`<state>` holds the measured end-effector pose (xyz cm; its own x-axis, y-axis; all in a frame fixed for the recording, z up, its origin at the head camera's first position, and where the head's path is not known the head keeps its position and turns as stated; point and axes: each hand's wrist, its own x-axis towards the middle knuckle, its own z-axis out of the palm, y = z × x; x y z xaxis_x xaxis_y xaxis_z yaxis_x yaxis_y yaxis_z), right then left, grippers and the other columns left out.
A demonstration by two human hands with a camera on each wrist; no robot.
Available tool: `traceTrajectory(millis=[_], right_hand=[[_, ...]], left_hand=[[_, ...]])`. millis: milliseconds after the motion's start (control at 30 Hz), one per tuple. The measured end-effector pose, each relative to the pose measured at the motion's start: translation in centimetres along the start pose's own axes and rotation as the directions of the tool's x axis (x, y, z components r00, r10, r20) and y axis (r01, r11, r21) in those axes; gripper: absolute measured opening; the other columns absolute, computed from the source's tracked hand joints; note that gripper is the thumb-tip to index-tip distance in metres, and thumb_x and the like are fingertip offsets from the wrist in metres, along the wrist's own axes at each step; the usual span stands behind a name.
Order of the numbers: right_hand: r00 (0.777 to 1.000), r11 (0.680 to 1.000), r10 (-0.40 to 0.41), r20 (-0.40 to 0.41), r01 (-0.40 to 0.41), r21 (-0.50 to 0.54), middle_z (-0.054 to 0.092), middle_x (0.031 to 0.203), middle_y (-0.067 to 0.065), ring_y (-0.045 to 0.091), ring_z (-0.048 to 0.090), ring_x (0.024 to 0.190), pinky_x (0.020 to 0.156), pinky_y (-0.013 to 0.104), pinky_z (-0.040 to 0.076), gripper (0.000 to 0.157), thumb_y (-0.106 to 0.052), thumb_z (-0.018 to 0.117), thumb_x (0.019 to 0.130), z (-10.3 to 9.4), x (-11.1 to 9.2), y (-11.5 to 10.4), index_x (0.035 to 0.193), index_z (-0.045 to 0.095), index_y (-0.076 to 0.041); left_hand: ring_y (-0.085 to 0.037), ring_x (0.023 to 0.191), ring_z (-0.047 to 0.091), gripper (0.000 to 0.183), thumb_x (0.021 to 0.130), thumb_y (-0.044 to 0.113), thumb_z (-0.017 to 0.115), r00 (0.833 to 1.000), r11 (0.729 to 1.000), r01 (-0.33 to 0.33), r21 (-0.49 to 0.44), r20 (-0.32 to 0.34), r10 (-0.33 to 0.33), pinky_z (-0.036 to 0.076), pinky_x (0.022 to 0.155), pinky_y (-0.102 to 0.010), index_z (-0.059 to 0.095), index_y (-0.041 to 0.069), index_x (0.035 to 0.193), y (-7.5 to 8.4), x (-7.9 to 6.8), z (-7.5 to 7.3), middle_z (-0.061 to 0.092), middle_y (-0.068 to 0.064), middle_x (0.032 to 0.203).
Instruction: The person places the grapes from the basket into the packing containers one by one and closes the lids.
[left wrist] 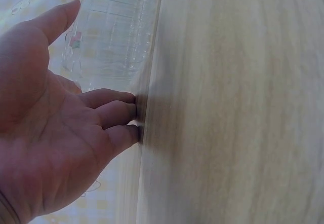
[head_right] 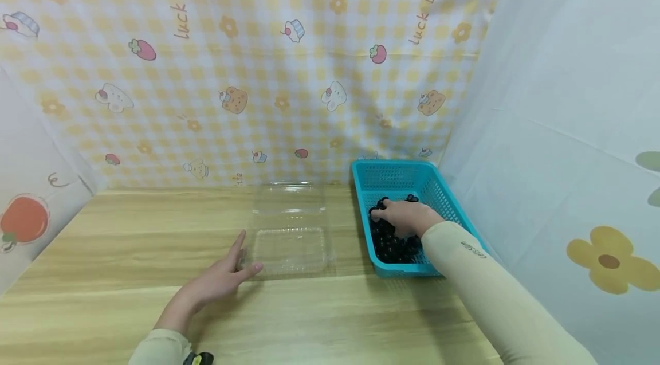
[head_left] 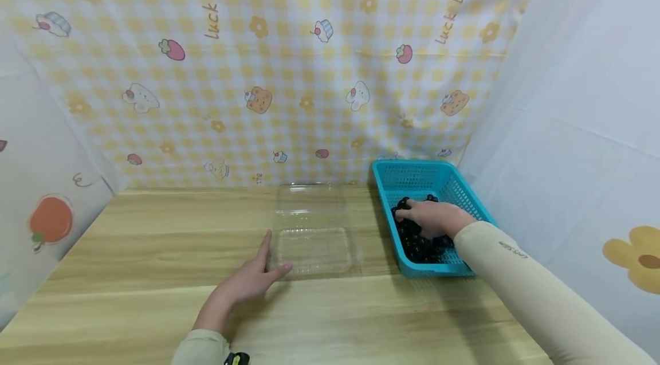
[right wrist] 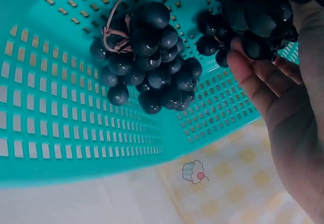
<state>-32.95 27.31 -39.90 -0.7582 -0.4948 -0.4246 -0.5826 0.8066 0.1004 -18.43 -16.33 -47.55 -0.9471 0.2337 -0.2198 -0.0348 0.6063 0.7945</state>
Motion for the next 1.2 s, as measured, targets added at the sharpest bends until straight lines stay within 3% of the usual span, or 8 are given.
traceTrajectory(millis=[167, 233, 333, 533, 700, 800, 967, 1200], right_hand=[[1.000, 0.999, -0.019, 0.014, 0.019, -0.031, 0.055, 0.154, 0.025, 0.027, 0.071, 0.099, 0.064, 0.032, 0.050, 0.057, -0.011, 0.076, 0.097, -0.4, 0.1, 0.3, 0.148, 0.055, -0.027], [0.999, 1.000, -0.019, 0.044, 0.019, 0.004, 0.067, 0.132, 0.018, 0.022, 0.066, 0.090, 0.065, 0.032, 0.048, 0.057, -0.012, 0.075, 0.097, -0.8, 0.1, 0.5, 0.148, 0.054, -0.025], [0.996, 0.996, 0.008, 0.090, -0.015, 0.083, 0.069, 0.108, 0.011, 0.017, 0.052, 0.072, 0.066, 0.034, 0.043, 0.059, -0.015, 0.073, 0.098, -1.8, -0.1, 0.9, 0.152, 0.052, -0.020], [0.987, 0.990, 0.079, 0.138, -0.094, 0.104, 0.066, 0.135, 0.014, 0.021, 0.061, 0.090, 0.076, 0.040, 0.048, 0.058, -0.033, 0.071, 0.102, -4.4, -1.2, 0.8, 0.154, 0.052, -0.018], [0.985, 0.993, 0.088, 0.149, -0.099, 0.069, 0.069, 0.118, 0.012, 0.020, 0.059, 0.082, 0.073, 0.040, 0.046, 0.053, -0.040, 0.068, 0.102, -6.1, -2.2, 0.3, 0.149, 0.054, -0.020], [0.988, 0.994, 0.096, 0.123, -0.102, 0.044, 0.070, 0.123, 0.015, 0.021, 0.063, 0.088, 0.075, 0.041, 0.050, 0.053, -0.044, 0.066, 0.103, -6.9, -2.9, 0.2, 0.149, 0.056, -0.019], [0.988, 0.990, 0.131, 0.082, -0.135, 0.047, 0.063, 0.145, 0.025, 0.037, 0.067, 0.117, 0.091, 0.054, 0.057, 0.060, -0.046, 0.062, 0.104, -8.6, -4.2, 0.3, 0.153, 0.056, -0.011], [0.978, 0.968, 0.199, 0.067, -0.207, 0.139, 0.051, 0.158, 0.032, 0.054, 0.050, 0.143, 0.111, 0.067, 0.049, 0.067, -0.045, 0.051, 0.109, -10.8, -5.9, 0.6, 0.156, 0.049, 0.002]], left_hand=[[-0.057, 0.159, 0.018, 0.108, 0.106, 0.054, 0.059, 1.000, 1.000, -0.008, 0.001, 0.006, 0.008, 0.017, 0.131, -0.069, -0.017, 0.012, 0.170, -0.1, 0.2, 0.0, 0.009, -0.034, 0.174], [-0.056, 0.160, 0.017, 0.107, 0.106, 0.054, 0.059, 1.000, 1.000, -0.007, 0.004, 0.011, 0.007, 0.016, 0.131, -0.068, -0.017, 0.012, 0.170, -0.1, 0.2, -0.2, 0.008, -0.033, 0.174], [-0.055, 0.160, 0.017, 0.107, 0.107, 0.054, 0.058, 1.000, 1.000, -0.007, 0.007, 0.014, 0.007, 0.015, 0.131, -0.068, -0.017, 0.013, 0.170, 0.1, 0.2, -0.4, 0.008, -0.032, 0.174], [-0.057, 0.158, 0.020, 0.106, 0.106, 0.054, 0.058, 1.000, 1.000, -0.008, 0.015, 0.010, 0.007, 0.018, 0.131, -0.069, -0.015, 0.011, 0.170, 0.3, 0.2, -0.4, 0.011, -0.035, 0.173], [-0.057, 0.159, 0.019, 0.107, 0.106, 0.054, 0.059, 1.000, 1.000, -0.007, 0.008, 0.007, 0.007, 0.017, 0.131, -0.069, -0.015, 0.011, 0.170, 0.1, 0.0, -0.1, 0.009, -0.034, 0.174], [-0.057, 0.159, 0.019, 0.107, 0.106, 0.053, 0.059, 1.000, 1.000, -0.007, 0.011, 0.007, 0.007, 0.018, 0.131, -0.069, -0.015, 0.011, 0.170, 0.0, 0.0, 0.0, 0.009, -0.034, 0.173], [-0.058, 0.158, 0.021, 0.107, 0.106, 0.053, 0.059, 1.000, 1.000, -0.002, 0.014, 0.002, 0.002, 0.019, 0.130, -0.070, -0.014, 0.011, 0.170, 0.0, 0.1, 0.2, 0.011, -0.034, 0.173], [-0.059, 0.158, 0.020, 0.107, 0.106, 0.055, 0.059, 1.000, 1.000, 0.002, 0.003, 0.005, -0.002, 0.019, 0.129, -0.072, -0.015, 0.014, 0.170, 0.0, 0.0, 0.1, 0.010, -0.034, 0.174]])
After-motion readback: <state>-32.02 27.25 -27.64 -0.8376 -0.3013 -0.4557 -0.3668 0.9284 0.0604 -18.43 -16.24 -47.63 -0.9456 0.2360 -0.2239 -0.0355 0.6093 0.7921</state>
